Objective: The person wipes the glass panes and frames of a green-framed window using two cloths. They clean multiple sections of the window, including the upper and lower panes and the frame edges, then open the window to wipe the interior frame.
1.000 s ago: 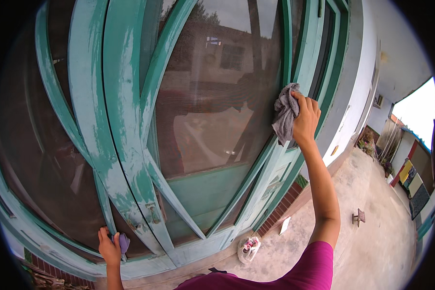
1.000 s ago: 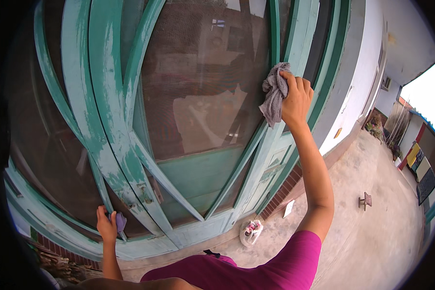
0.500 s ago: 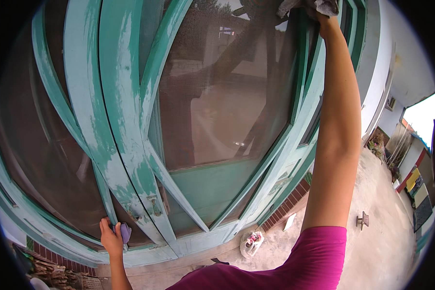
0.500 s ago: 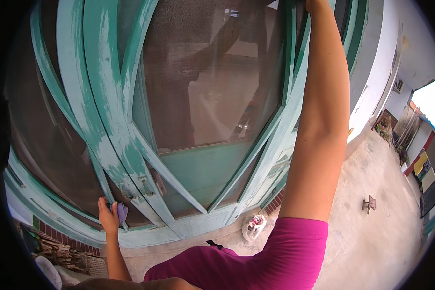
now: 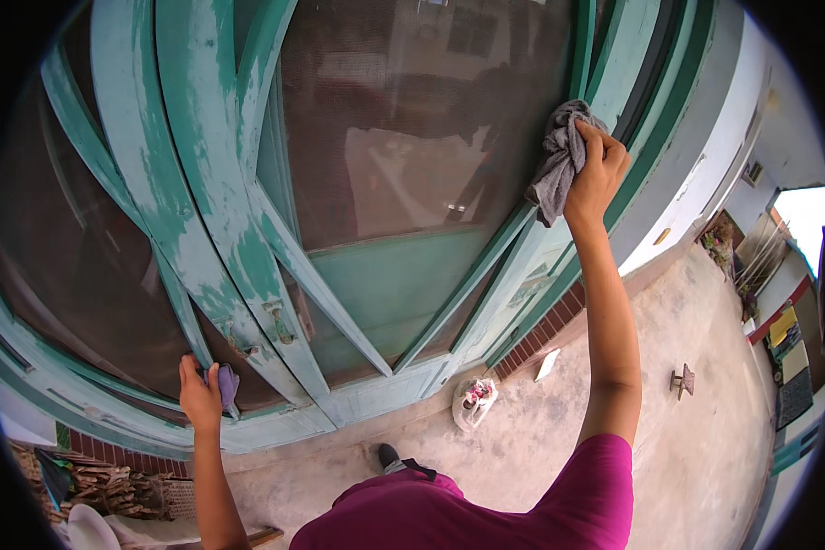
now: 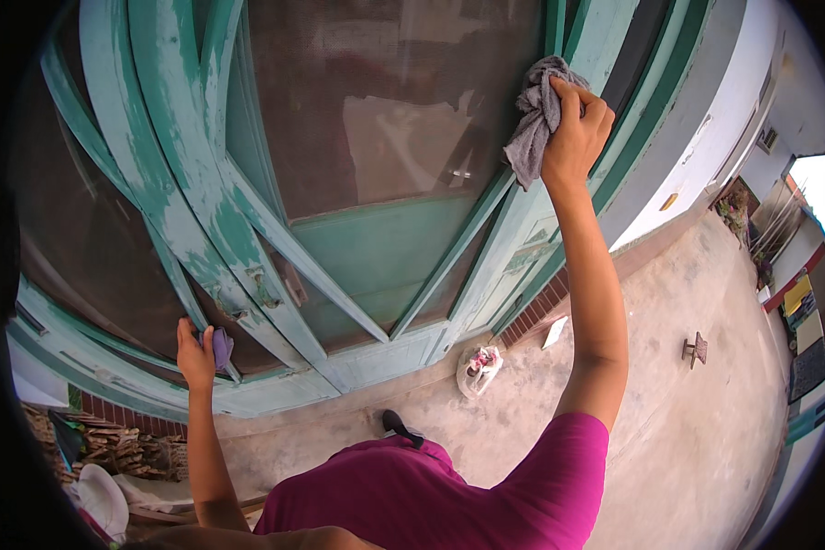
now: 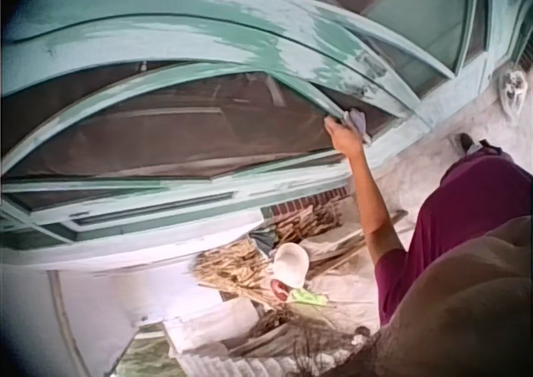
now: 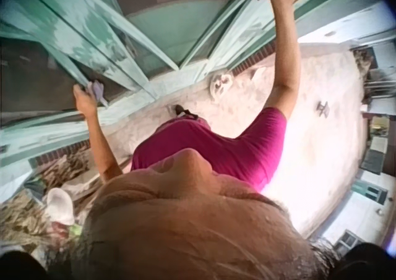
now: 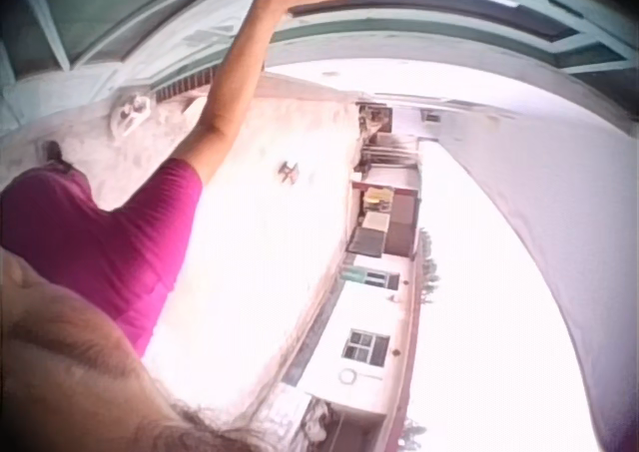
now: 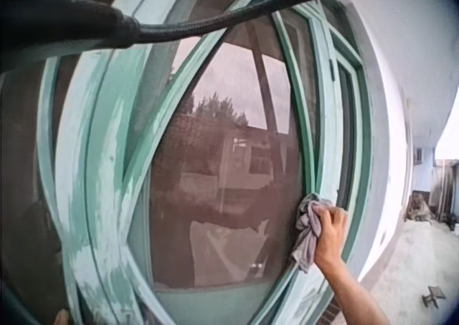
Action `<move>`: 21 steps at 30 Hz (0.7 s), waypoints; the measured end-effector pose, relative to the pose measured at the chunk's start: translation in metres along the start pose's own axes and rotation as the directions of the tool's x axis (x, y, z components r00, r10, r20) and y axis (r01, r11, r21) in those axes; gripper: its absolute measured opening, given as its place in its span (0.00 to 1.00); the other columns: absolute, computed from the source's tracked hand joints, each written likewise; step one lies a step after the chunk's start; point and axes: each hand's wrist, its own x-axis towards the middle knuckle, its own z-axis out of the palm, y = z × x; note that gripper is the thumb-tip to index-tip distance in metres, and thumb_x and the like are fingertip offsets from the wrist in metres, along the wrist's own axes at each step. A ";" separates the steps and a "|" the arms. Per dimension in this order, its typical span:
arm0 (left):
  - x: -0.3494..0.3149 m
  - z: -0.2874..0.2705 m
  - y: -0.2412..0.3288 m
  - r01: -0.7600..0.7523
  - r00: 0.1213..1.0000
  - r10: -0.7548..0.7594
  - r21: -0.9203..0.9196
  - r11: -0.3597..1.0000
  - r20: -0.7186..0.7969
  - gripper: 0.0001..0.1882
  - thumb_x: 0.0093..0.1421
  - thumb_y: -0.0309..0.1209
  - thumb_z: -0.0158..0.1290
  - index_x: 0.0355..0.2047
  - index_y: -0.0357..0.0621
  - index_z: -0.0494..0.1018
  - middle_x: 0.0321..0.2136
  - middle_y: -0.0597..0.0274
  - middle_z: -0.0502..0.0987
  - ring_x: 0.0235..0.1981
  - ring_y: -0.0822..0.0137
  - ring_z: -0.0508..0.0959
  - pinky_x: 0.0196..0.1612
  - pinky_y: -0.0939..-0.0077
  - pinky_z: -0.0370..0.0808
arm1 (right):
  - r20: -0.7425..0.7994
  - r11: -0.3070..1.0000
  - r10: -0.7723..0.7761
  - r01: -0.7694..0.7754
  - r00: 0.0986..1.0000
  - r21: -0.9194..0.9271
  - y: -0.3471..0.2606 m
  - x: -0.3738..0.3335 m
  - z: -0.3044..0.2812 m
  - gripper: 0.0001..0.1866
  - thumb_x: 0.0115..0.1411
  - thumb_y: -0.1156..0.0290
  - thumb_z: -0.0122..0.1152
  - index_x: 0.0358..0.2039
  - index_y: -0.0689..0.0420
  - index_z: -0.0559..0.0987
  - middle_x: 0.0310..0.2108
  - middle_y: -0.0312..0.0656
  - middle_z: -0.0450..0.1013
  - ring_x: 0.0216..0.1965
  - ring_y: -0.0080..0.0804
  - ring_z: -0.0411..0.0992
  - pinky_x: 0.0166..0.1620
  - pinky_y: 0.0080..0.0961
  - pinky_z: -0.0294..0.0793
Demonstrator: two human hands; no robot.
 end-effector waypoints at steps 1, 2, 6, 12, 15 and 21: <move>0.001 0.000 -0.001 -0.001 1.000 0.001 0.008 1.000 0.010 0.22 0.67 0.40 0.61 0.53 0.41 0.69 0.45 0.50 0.76 0.43 0.41 0.79 0.41 0.51 0.75 | 0.037 0.994 -0.088 0.090 0.995 -0.056 -0.003 -0.002 -0.011 0.19 0.62 0.72 0.60 0.53 0.45 0.84 0.51 0.39 0.74 0.54 0.43 0.69 0.58 0.37 0.68; 0.002 -0.001 -0.003 -0.002 1.000 0.001 0.017 1.000 0.019 0.22 0.67 0.40 0.61 0.53 0.41 0.69 0.45 0.50 0.76 0.43 0.40 0.79 0.41 0.50 0.75 | 0.079 0.978 -0.173 0.181 0.982 -0.106 -0.005 -0.004 -0.021 0.19 0.62 0.71 0.59 0.53 0.45 0.84 0.52 0.37 0.74 0.54 0.42 0.69 0.58 0.37 0.68; 0.001 0.009 -0.014 -0.007 1.000 0.007 0.020 1.000 -0.001 0.24 0.67 0.41 0.61 0.55 0.41 0.68 0.46 0.50 0.77 0.45 0.40 0.79 0.43 0.50 0.76 | 0.265 0.924 -0.284 0.337 0.921 -0.180 0.003 -0.042 -0.030 0.19 0.60 0.70 0.57 0.51 0.44 0.84 0.53 0.36 0.73 0.55 0.41 0.70 0.57 0.37 0.67; 0.001 0.009 -0.012 0.006 1.000 -0.007 0.035 0.999 0.027 0.26 0.68 0.42 0.60 0.57 0.40 0.68 0.47 0.49 0.78 0.46 0.41 0.79 0.45 0.50 0.76 | 0.560 0.940 -0.310 0.336 0.768 0.060 -0.035 -0.146 -0.042 0.16 0.56 0.69 0.61 0.46 0.50 0.84 0.46 0.39 0.73 0.48 0.41 0.71 0.49 0.35 0.68; 0.002 0.009 -0.012 0.021 0.999 -0.022 0.027 0.999 0.034 0.25 0.68 0.42 0.60 0.57 0.40 0.68 0.47 0.48 0.77 0.46 0.40 0.79 0.45 0.50 0.76 | 0.564 0.919 -0.374 0.376 0.736 0.119 -0.039 -0.151 -0.046 0.11 0.56 0.68 0.61 0.39 0.49 0.85 0.47 0.38 0.74 0.52 0.40 0.72 0.50 0.34 0.69; 0.001 0.007 -0.012 0.006 1.000 -0.006 0.006 1.000 0.020 0.24 0.68 0.42 0.60 0.55 0.40 0.69 0.46 0.48 0.77 0.45 0.40 0.79 0.45 0.51 0.75 | 0.287 0.872 -0.361 0.431 0.887 -0.234 -0.006 -0.016 -0.034 0.18 0.57 0.74 0.59 0.48 0.47 0.84 0.55 0.34 0.75 0.60 0.38 0.70 0.59 0.36 0.66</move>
